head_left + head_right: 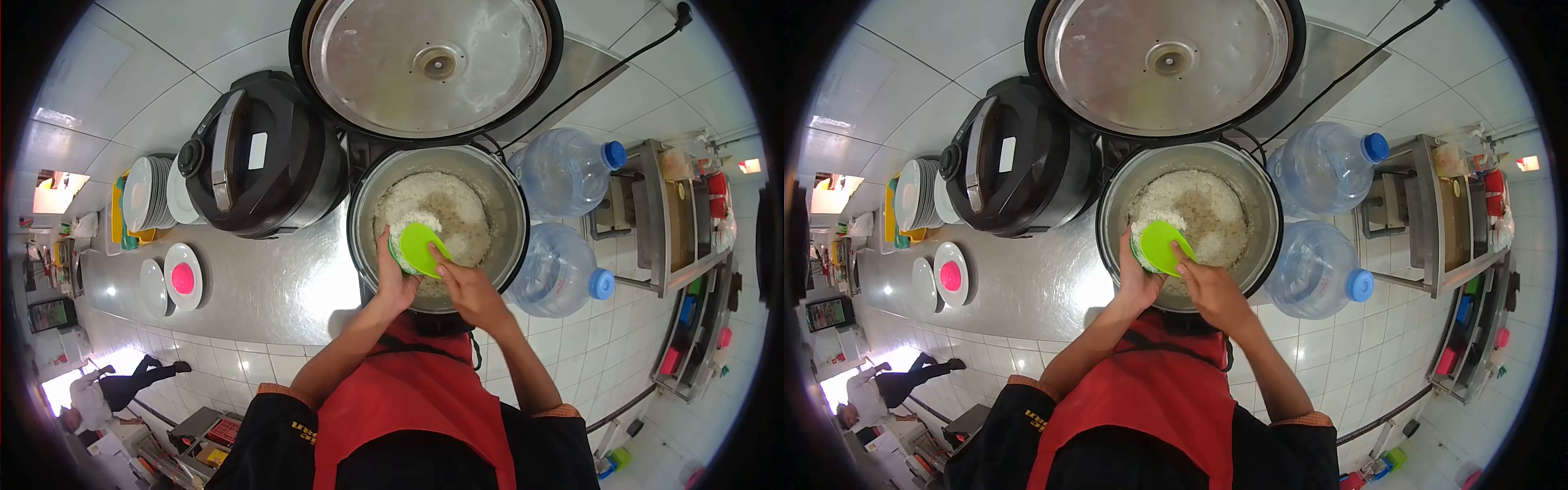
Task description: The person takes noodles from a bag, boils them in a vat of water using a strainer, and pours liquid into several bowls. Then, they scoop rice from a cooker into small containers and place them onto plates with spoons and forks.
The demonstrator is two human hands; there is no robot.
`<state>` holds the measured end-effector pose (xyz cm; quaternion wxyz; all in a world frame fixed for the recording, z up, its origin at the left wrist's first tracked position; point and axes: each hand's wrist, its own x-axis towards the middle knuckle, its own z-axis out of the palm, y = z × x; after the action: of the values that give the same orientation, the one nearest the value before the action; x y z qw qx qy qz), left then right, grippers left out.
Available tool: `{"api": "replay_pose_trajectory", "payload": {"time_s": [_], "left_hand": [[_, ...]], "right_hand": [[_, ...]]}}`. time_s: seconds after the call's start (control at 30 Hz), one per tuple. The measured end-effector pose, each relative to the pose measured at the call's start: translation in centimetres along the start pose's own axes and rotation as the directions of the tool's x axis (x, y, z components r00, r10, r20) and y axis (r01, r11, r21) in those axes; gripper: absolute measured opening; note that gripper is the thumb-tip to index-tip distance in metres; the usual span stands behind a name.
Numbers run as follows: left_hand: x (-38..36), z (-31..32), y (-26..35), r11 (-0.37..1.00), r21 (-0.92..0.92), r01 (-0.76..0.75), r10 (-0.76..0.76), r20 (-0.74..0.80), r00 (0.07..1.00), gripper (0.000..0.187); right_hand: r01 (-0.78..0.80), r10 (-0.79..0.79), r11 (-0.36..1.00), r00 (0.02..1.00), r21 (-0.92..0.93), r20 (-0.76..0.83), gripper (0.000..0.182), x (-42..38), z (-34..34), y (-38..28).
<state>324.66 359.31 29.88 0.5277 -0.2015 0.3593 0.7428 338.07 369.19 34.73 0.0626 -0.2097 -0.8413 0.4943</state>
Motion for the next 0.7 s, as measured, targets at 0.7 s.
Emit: {"api": "replay_pose_trajectory", "payload": {"time_s": [0.7], "left_hand": [[0.0,0.4,-0.8,0.994,-0.024,0.106,-0.104,0.091,0.990,0.061]], "right_hand": [[-0.019,-0.002,0.967,0.997,-0.255,-0.082,0.044,2.3,-2.1,3.9]]}}
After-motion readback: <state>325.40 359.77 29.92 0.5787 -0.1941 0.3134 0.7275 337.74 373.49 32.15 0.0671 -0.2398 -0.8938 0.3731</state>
